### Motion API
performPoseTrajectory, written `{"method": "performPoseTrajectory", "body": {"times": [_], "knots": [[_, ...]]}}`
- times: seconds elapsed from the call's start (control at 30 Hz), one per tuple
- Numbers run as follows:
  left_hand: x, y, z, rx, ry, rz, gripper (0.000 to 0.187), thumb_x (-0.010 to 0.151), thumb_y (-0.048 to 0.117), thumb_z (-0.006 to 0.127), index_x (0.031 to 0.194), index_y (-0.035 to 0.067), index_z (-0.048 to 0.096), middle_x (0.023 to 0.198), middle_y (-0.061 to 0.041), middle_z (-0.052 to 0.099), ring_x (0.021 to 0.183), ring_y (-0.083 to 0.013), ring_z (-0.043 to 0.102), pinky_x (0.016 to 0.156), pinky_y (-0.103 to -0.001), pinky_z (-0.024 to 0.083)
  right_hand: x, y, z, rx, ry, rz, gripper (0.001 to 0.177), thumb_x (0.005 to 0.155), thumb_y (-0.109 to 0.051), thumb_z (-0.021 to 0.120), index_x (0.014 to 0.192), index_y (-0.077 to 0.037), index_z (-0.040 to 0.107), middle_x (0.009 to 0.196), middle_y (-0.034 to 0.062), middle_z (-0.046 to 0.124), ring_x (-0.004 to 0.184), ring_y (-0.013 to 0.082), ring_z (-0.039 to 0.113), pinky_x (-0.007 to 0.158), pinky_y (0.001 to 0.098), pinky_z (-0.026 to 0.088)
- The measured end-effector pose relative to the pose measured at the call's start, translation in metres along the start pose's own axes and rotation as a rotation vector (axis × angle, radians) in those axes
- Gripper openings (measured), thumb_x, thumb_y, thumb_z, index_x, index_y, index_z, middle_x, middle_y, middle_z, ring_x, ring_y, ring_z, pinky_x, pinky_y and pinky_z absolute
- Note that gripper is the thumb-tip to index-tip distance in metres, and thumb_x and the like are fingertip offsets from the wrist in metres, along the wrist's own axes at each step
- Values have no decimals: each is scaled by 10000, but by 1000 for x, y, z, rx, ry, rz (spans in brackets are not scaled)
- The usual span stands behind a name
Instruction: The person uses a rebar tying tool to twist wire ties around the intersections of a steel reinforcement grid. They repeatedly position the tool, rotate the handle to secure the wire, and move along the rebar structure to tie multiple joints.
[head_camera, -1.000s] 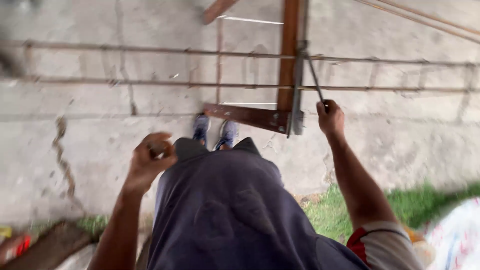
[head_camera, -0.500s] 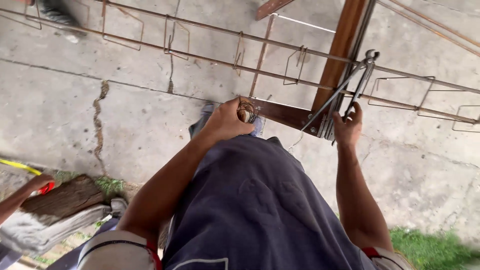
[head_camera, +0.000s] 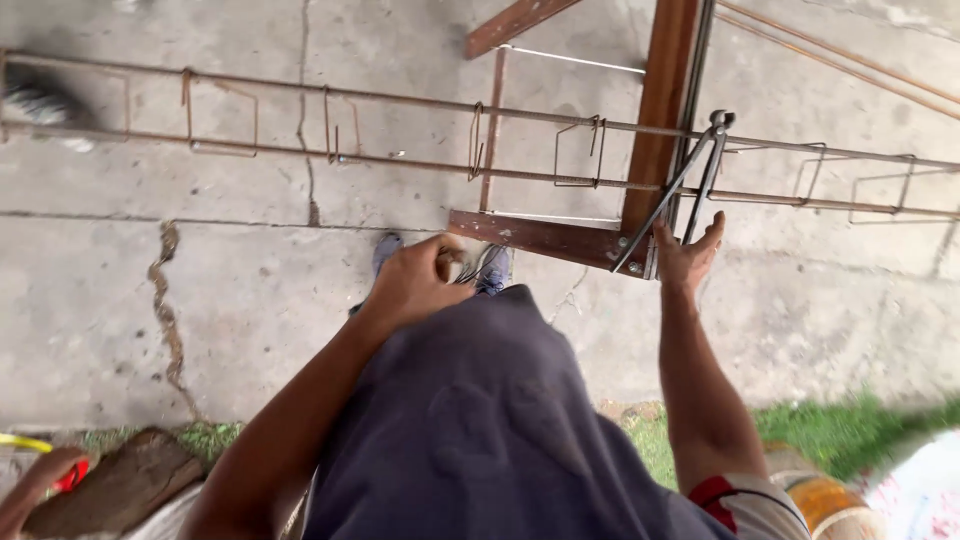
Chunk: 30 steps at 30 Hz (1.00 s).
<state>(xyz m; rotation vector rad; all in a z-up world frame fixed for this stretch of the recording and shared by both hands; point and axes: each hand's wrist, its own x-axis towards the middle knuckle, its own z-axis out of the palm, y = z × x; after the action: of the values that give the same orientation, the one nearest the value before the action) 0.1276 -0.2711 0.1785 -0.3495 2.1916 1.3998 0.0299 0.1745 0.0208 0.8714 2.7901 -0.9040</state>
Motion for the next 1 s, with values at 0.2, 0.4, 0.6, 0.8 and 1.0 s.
{"method": "performPoseTrajectory", "body": {"times": [0.2, 0.4, 0.6, 0.8, 1.0], "knots": [[-15, -28, -51, -150, -125, -37, 504, 743, 476, 796, 1017, 66, 696, 809, -167, 697, 845, -374, 694, 770, -488, 549, -112, -100, 27, 568, -199, -146, 568, 996, -175, 815, 1413, 30, 487, 1211, 206, 531, 1017, 364, 607, 890, 551, 554], [-6, -62, -69, -456, -319, 106, 400, 701, 451, 866, 829, 116, 690, 680, -85, 678, 655, -294, 694, 589, -445, 567, -240, -188, 75, 893, -784, -98, 357, 900, -195, 762, 1128, 29, 602, 982, 215, 646, 783, 310, 700, 681, 399, 609], [5, -95, -48, -1170, 145, -133, 314, 881, 348, 784, 874, 45, 699, 673, -157, 666, 577, -245, 675, 524, -387, 573, -266, -217, 88, 956, -617, -208, 175, 1060, -86, 621, 898, -35, 583, 798, 218, 632, 588, 262, 647, 527, 322, 527], [-3, -107, -87, -1577, 504, -145, 566, 1082, 411, 495, 1495, 35, 399, 1427, -233, 489, 1187, -465, 564, 984, -575, 495, -323, -251, 55, 858, -588, -367, 202, 1050, -155, 642, 912, -14, 600, 879, 230, 660, 669, 262, 670, 594, 313, 519], [-48, -62, -112, -1853, 309, 460, 495, 1072, 515, 492, 1432, 176, 459, 1030, -57, 602, 836, -182, 624, 742, -309, 573, -297, -232, 47, 1153, -782, -190, 215, 1044, -239, 619, 996, -30, 599, 936, 192, 677, 751, 249, 674, 691, 332, 541]]}}
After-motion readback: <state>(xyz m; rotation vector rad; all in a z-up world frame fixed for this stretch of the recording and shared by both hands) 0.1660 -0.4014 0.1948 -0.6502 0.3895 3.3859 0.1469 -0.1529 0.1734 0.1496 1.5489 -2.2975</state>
